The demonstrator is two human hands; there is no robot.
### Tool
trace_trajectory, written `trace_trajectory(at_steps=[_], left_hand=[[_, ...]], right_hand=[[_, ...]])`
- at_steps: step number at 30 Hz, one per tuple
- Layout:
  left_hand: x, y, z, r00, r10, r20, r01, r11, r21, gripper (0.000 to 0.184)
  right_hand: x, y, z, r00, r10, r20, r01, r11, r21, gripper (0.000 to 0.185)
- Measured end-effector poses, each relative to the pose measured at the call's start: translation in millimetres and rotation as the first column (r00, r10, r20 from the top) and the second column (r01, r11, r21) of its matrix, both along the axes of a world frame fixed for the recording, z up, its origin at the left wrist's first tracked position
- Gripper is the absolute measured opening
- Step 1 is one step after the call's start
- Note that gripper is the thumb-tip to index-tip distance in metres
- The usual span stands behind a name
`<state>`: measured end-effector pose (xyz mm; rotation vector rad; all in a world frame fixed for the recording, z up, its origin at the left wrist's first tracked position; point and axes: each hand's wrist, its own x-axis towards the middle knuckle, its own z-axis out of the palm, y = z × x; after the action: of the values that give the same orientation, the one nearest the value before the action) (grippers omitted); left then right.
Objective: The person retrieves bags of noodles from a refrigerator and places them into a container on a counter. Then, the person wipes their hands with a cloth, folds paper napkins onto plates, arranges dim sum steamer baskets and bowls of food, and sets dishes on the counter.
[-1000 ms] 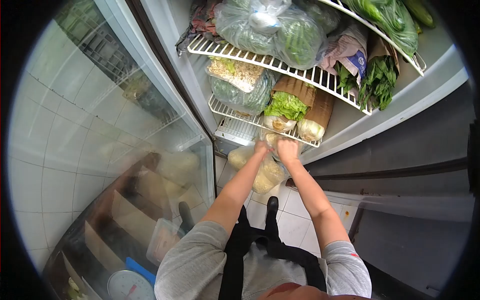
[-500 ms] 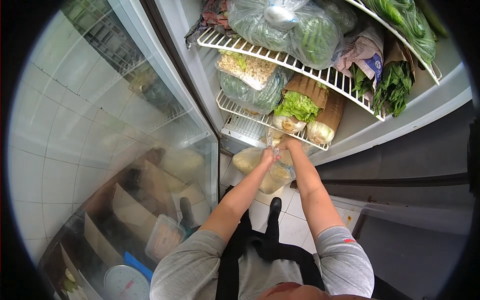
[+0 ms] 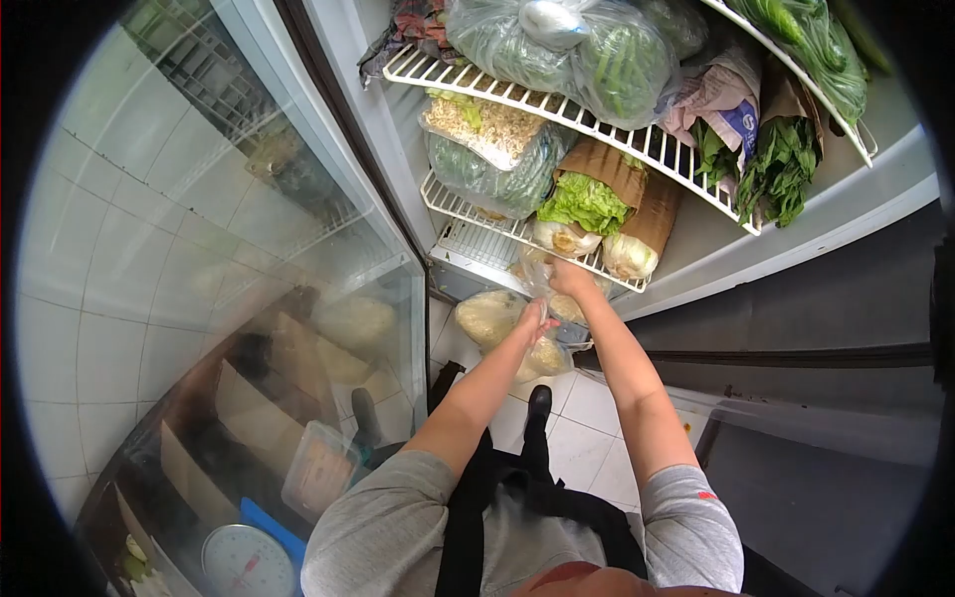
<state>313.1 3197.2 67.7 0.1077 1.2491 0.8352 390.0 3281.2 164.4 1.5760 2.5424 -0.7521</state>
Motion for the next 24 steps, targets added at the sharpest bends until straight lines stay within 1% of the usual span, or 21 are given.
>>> trace_trajectory(at_steps=[1,2,3,5,6,7,9,10,11,12,13,14,15,16,17,18,19,21,22,23,24], left_hand=[[0.5,0.7,1.6,0.998,-0.05,0.043,0.05,0.999,-0.005,0.04],[0.6,2.0,5.7,0.997,-0.054,0.046,0.054,0.999,-0.001,0.04],[-1.0,3.3,9.8,0.996,-0.055,0.071,0.055,0.999,0.003,0.044],[-6.8,3.1,18.4,0.995,-0.048,0.09,0.048,0.999,0.0,0.047],[-10.5,3.2,23.0,0.99,-0.068,0.123,0.069,0.998,-0.005,0.054],[-14.3,6.3,29.2,0.984,-0.091,0.153,0.092,0.996,-0.001,0.061],[-25.8,7.5,39.4,0.981,-0.08,0.175,0.081,0.997,0.001,0.066],[-28.7,8.7,44.8,0.976,-0.065,0.207,0.066,0.998,0.0,0.07],[-30.0,13.1,46.7,0.976,-0.069,0.205,0.07,0.998,0.004,0.07],[-31.6,19.5,47.4,0.988,-0.118,0.099,0.12,0.993,-0.005,0.071],[-32.7,26.8,48.4,0.986,-0.168,-0.008,0.168,0.986,-0.019,0.072],[-31.3,36.3,48.1,0.984,-0.177,-0.009,0.177,0.984,-0.012,0.072],[-26.8,42.9,46.6,0.98,-0.189,-0.055,0.189,0.982,-0.005,0.072],[-23.8,47.1,45.0,0.975,-0.197,-0.104,0.198,0.98,0.001,0.072],[-21.4,46.7,47.1,0.974,-0.2,-0.106,0.201,0.98,0.003,0.072],[-18.8,45.8,50.7,0.968,-0.176,-0.181,0.178,0.984,-0.008,0.068],[-19.8,45.5,54.1,0.954,-0.154,-0.258,0.154,0.988,-0.019,0.065],[-18.8,48.8,57.5,0.941,-0.203,-0.271,0.204,0.979,-0.026,0.063],[-20.2,50.1,58.5,0.926,-0.247,-0.283,0.247,0.968,-0.037,0.061],[-23.9,55.3,56.2,0.927,-0.245,-0.285,0.245,0.969,-0.037,0.061],[-28.2,59.8,53.2,0.883,-0.413,-0.222,0.404,0.91,-0.089,0.061]], right_hand=[[0.4,2.3,-3.9,0.997,0.073,-0.02,-0.075,0.994,-0.079,0.046],[4.3,-0.8,-4.7,0.981,0.177,-0.075,-0.175,0.984,0.029,0.048],[6.3,2.5,-4.0,0.982,0.176,-0.072,-0.174,0.984,0.031,0.048],[8.7,11.9,-5.8,0.947,0.239,-0.213,-0.294,0.913,-0.284,0.046],[7.0,15.3,-15.9,0.94,0.221,-0.259,-0.292,0.916,-0.277,0.036],[8.6,19.4,-23.8,0.939,0.221,-0.264,-0.292,0.917,-0.272,0.036],[3.7,19.9,-10.1,0.924,0.381,0.027,-0.361,0.893,-0.268,0.031],[9.4,20.4,-34.4,0.878,0.446,-0.173,-0.466,0.88,-0.097,0.034],[8.1,15.3,-27.8,0.879,0.443,-0.173,-0.463,0.882,-0.093,0.034],[1.8,7.8,-17.7,0.967,0.251,-0.047,-0.254,0.962,-0.094,0.035],[-6.2,-1.0,-7.7,0.996,0.039,0.076,-0.034,0.997,-0.067,0.036],[-11.0,-11.3,-4.6,0.996,-0.089,0.031,0.087,0.995,0.047,0.033],[-10.8,-16.3,-6.1,0.995,-0.098,0.036,0.096,0.994,0.048,0.033],[-12.5,-19.0,-7.1,0.966,-0.25,-0.069,0.253,0.966,0.042,0.032],[-13.9,-20.3,-10.8,0.904,-0.391,-0.174,0.4,0.916,0.019,0.03],[-14.4,-19.0,-18.5,0.835,-0.454,-0.311,0.48,0.877,0.009,0.027],[-17.2,-17.3,-26.8,0.834,-0.452,-0.317,0.479,0.878,0.009,0.027],[-16.7,-15.6,-39.8,0.774,-0.405,-0.486,0.535,0.829,0.162,0.025],[-18.8,-15.2,-47.1,0.762,-0.329,-0.558,0.54,0.799,0.266,0.024],[-19.6,-11.7,-48.5,0.762,-0.327,-0.559,0.538,0.8,0.265,0.024],[-19.2,-7.9,-50.3,0.818,-0.36,-0.449,0.49,0.845,0.215,0.024]])
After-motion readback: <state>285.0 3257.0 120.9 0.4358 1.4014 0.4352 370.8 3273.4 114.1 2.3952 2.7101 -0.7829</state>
